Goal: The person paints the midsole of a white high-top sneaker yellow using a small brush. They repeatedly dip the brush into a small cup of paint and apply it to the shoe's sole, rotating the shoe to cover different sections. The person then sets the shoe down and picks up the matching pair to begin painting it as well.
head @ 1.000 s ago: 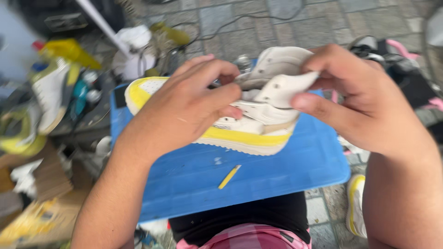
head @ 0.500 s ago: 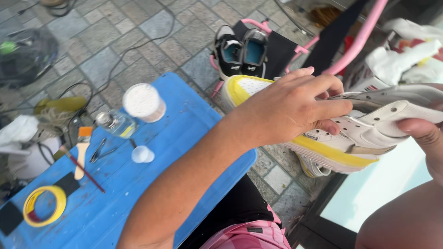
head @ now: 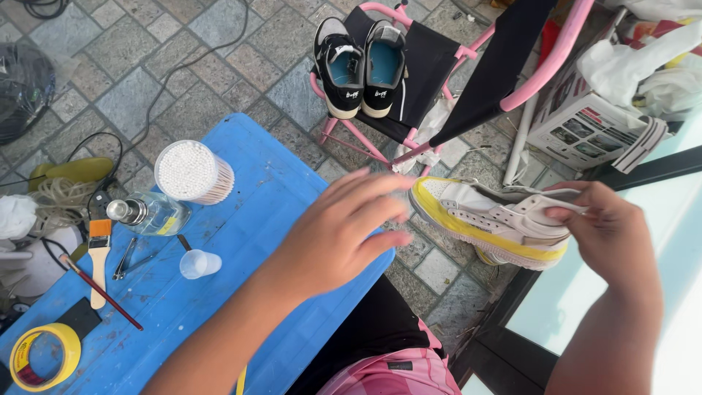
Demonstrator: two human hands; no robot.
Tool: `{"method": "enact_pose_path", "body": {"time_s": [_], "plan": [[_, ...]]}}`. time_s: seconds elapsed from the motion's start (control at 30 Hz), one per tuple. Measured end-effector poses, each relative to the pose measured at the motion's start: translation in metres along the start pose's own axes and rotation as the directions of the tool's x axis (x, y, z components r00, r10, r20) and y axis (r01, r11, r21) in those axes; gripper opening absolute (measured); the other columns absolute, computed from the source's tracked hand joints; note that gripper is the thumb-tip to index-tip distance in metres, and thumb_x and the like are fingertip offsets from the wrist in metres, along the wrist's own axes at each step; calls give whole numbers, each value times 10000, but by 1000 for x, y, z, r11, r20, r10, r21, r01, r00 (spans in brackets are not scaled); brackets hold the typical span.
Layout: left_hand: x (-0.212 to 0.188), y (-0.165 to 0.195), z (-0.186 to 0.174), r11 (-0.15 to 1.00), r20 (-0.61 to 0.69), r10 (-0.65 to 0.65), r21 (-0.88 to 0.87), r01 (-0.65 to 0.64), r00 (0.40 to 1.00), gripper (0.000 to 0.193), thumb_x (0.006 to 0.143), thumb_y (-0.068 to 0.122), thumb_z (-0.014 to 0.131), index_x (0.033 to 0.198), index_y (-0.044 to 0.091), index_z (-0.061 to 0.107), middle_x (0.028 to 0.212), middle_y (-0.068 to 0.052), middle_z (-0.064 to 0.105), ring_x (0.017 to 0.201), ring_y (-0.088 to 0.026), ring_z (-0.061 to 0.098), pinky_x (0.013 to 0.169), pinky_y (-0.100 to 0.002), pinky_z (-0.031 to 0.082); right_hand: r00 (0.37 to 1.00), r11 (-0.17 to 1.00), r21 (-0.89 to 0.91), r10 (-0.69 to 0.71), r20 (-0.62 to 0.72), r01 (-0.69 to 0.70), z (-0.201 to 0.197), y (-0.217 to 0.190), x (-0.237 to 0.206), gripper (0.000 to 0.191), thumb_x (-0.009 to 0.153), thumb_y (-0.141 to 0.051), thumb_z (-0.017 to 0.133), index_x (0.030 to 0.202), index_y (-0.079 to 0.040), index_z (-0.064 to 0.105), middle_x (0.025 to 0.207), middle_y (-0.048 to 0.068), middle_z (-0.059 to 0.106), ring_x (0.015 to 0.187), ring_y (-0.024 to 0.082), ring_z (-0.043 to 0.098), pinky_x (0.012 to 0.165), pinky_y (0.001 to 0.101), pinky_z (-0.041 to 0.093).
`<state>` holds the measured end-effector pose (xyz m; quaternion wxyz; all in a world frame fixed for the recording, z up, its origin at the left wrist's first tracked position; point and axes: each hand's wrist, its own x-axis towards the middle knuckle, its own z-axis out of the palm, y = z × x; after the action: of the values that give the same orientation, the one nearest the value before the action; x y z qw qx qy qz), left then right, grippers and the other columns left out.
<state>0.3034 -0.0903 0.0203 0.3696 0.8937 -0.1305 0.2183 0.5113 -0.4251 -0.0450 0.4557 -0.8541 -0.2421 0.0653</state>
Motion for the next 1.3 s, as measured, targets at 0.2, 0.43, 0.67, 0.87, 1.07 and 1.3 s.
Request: {"method": "enact_pose_path", "body": {"time_s": [0.2, 0.43, 0.67, 0.87, 1.07, 1.3], "plan": [[-119, 18, -51, 916, 59, -401, 44, 399, 914, 202, 846, 176, 765, 952, 56, 642, 1264, -64, 724, 1163, -319, 696, 1058, -456, 500, 979, 976, -107, 195, 54, -189, 65, 39, 15, 205, 854, -104, 793, 1015, -33, 688, 1123, 64, 772, 933, 158, 692, 807, 321, 534], [-260, 1, -14, 704, -217, -710, -218, 675, 670, 144, 916, 193, 673, 970, 63, 642, 1215, -199, 766, 1246, -308, 702, 1089, -499, 478, 969, 987, -24, 158, 188, -156, 152, 53, 34, 235, 814, -131, 813, 805, -19, 607, 1187, 58, 765, 1030, 197, 725, 873, 346, 557], [-302, -6, 2, 605, -193, -795, -327, 726, 575, 238, 911, 248, 680, 1022, 48, 615, 1224, -246, 741, 1247, -363, 673, 1063, -559, 472, 971, 987, 160, -52, 232, 15, 211, 61, 47, 293, 795, -29, 820, 784, 1, 529, 1194, 73, 736, 994, 182, 686, 820, 326, 548], [-300, -25, -10, 684, -69, -692, -379, 623, 719, 191, 959, 173, 660, 1104, 82, 577, 1363, -293, 643, 1353, -416, 583, 1111, -578, 434, 977, 994, 103, 22, 213, -45, 230, 72, 40, 299, 735, -5, 847, 764, 18, 551, 1247, 71, 728, 975, 203, 686, 763, 330, 533], [-293, -37, -13, 686, 1, -653, -422, 592, 758, 205, 972, 149, 649, 1148, 79, 569, 1408, -312, 599, 1378, -430, 557, 1136, -594, 404, 987, 992, -22, 127, 102, -125, 234, 85, 19, 397, 683, -35, 893, 732, 50, 508, 1327, 81, 717, 956, 212, 716, 764, 322, 535], [-285, -38, -14, 704, 21, -614, -438, 559, 789, 222, 982, 168, 651, 1169, 84, 568, 1418, -322, 593, 1382, -433, 557, 1136, -588, 405, 885, 885, -26, 462, -56, -464, 241, 78, 8, 366, 764, -58, 882, 761, 20, 525, 1353, 2, 734, 771, 233, 625, 700, 350, 503]]}}
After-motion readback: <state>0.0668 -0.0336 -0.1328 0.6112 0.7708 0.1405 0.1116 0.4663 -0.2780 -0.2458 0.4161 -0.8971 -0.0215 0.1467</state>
